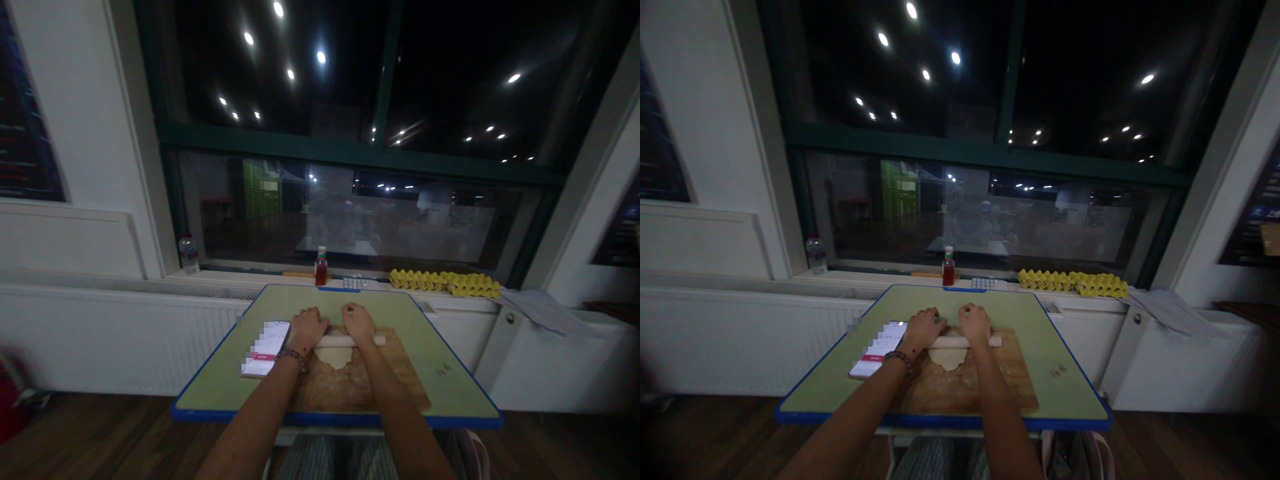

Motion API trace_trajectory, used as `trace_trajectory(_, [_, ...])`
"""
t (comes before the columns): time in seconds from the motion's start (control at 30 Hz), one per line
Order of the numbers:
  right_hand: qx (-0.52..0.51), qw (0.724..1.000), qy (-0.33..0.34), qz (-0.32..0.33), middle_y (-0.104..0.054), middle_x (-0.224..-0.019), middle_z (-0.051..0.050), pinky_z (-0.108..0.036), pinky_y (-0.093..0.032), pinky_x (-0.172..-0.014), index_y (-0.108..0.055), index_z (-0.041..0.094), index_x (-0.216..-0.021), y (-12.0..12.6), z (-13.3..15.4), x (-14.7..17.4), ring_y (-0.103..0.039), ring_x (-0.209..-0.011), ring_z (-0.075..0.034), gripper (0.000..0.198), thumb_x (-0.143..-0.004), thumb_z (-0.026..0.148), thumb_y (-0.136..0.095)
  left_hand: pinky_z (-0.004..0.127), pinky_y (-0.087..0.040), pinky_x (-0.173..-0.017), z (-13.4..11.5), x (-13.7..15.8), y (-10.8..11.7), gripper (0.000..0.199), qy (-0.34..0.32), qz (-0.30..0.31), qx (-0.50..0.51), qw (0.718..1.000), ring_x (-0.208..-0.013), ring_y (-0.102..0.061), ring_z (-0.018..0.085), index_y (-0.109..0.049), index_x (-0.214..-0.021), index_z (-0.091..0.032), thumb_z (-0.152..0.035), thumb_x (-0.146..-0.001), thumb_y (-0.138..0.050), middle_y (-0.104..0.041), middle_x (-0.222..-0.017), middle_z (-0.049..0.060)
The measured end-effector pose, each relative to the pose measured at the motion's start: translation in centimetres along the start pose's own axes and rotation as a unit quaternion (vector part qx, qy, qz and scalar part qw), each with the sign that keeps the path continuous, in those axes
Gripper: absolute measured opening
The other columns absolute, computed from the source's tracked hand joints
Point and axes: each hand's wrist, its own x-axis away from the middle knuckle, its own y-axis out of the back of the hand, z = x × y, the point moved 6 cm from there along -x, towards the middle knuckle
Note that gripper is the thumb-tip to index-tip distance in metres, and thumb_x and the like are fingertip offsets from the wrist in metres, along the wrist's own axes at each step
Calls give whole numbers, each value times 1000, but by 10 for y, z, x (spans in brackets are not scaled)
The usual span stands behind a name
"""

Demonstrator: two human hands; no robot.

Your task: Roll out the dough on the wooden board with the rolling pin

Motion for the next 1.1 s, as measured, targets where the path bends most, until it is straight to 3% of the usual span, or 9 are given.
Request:
trace_trajectory(0.17, [26, 998, 57, -5, -71, -110, -4, -20, -40, -89, -70, 26, -108, 4, 5, 3, -62, -104, -15, 38, -97, 34, -34, 37, -44, -90, -3, 0, 3, 36, -13, -10, -3, 1000, -109, -61, 28, -65, -103, -14, -36, -87, -43, -69, -112, 15])
trace_trajectory(0.5, [108, 990, 86, -3, -71, -106, -9, -25, -41, -86, -72, 22, -103, 4, -16, 4, -63, -102, -19, 37, -95, 34, -38, 34, -46, -88, -4, 1, 2, 35, -15, -10, 10, 1000, -104, -63, 25, -67, -101, -14, -35, -88, -43, -70, -108, 14])
trace_trajectory(0.67, [153, 988, 22, 21, -72, -108, -11, -32, -43, -86, -72, 20, -105, 0, -27, 4, -64, -103, -23, 42, -95, 35, -33, 34, -46, -89, -5, 2, 5, 36, -2, 9, 15, 1000, -106, -63, 26, -69, -100, -13, -34, -87, -43, -71, -110, 14])
trace_trajectory(0.8, [193, 979, -58, 32, -71, -110, -15, -47, -36, -97, -71, 18, -107, 1, -30, 4, -64, -105, -29, 44, -94, 36, -33, 35, -47, -85, -3, 3, 4, 37, 18, 45, 30, 998, -104, -65, 27, -70, -98, -15, -38, -87, -42, -71, -110, 15])
trace_trajectory(0.97, [213, 970, -67, 98, -68, -117, -15, -50, -38, -95, -66, 20, -117, -3, -29, 1, -63, -108, -30, 46, -93, 38, -32, 33, -47, -83, 0, 2, 2, 38, 18, 51, 33, 998, -102, -66, 26, -70, -97, -15, -39, -87, -42, -72, -110, 15])
trace_trajectory(1.1, [219, 968, -60, 110, -67, -119, -15, -50, -38, -95, -65, 21, -121, -3, -28, 0, -63, -109, -30, 46, -93, 38, -32, 33, -47, -82, 0, 2, 1, 39, 17, 54, 28, 998, -101, -66, 26, -70, -98, -16, -39, -87, -41, -72, -109, 14])
